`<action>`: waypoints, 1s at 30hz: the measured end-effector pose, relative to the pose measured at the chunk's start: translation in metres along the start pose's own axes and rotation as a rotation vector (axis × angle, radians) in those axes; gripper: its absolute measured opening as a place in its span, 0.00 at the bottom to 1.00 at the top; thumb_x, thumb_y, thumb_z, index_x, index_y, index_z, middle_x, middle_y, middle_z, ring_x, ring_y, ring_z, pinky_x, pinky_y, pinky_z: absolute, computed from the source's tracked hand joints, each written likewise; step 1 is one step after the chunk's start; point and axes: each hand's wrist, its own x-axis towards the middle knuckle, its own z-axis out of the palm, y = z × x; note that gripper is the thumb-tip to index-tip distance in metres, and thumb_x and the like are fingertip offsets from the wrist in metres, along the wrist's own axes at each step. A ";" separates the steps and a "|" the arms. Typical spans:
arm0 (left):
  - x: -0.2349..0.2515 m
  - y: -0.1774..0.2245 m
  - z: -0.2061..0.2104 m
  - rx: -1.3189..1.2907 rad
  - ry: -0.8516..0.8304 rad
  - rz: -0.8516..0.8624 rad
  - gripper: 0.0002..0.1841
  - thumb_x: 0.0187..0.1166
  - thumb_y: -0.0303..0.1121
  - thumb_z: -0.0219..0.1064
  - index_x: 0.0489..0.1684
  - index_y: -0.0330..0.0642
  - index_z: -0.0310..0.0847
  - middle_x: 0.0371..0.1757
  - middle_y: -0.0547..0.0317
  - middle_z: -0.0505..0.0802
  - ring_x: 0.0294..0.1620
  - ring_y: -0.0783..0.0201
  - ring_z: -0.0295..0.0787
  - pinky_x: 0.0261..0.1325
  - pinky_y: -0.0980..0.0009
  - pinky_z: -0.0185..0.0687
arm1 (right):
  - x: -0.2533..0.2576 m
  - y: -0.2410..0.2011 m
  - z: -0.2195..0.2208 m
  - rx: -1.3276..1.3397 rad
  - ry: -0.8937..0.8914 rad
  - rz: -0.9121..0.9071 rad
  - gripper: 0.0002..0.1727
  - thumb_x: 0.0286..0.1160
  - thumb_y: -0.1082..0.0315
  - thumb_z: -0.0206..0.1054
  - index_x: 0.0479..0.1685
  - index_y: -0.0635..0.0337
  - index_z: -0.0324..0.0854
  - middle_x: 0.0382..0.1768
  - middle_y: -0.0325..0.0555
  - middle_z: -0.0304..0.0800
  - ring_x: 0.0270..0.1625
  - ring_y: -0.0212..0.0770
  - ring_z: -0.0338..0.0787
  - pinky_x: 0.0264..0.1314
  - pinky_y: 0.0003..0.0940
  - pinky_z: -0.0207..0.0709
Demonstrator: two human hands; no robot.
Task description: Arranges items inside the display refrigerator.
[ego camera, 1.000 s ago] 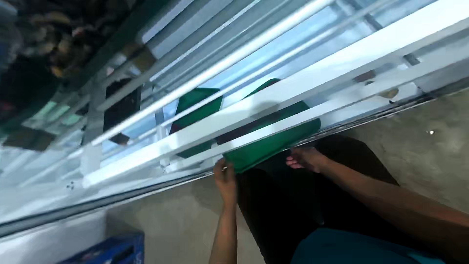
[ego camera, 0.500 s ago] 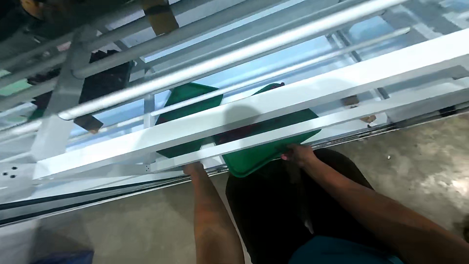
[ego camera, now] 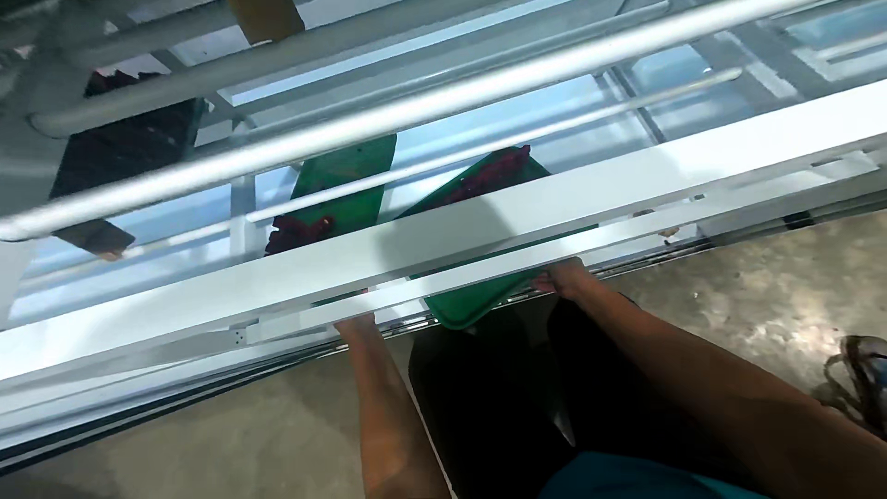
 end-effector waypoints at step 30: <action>-0.161 0.001 -0.073 0.248 -0.233 -0.207 0.14 0.61 0.18 0.60 0.46 0.34 0.79 0.36 0.56 0.95 0.37 0.66 0.94 0.41 0.67 0.93 | -0.054 0.007 0.046 0.448 0.025 -0.232 0.18 0.91 0.65 0.56 0.73 0.61 0.69 0.53 0.51 0.81 0.50 0.41 0.85 0.50 0.43 0.83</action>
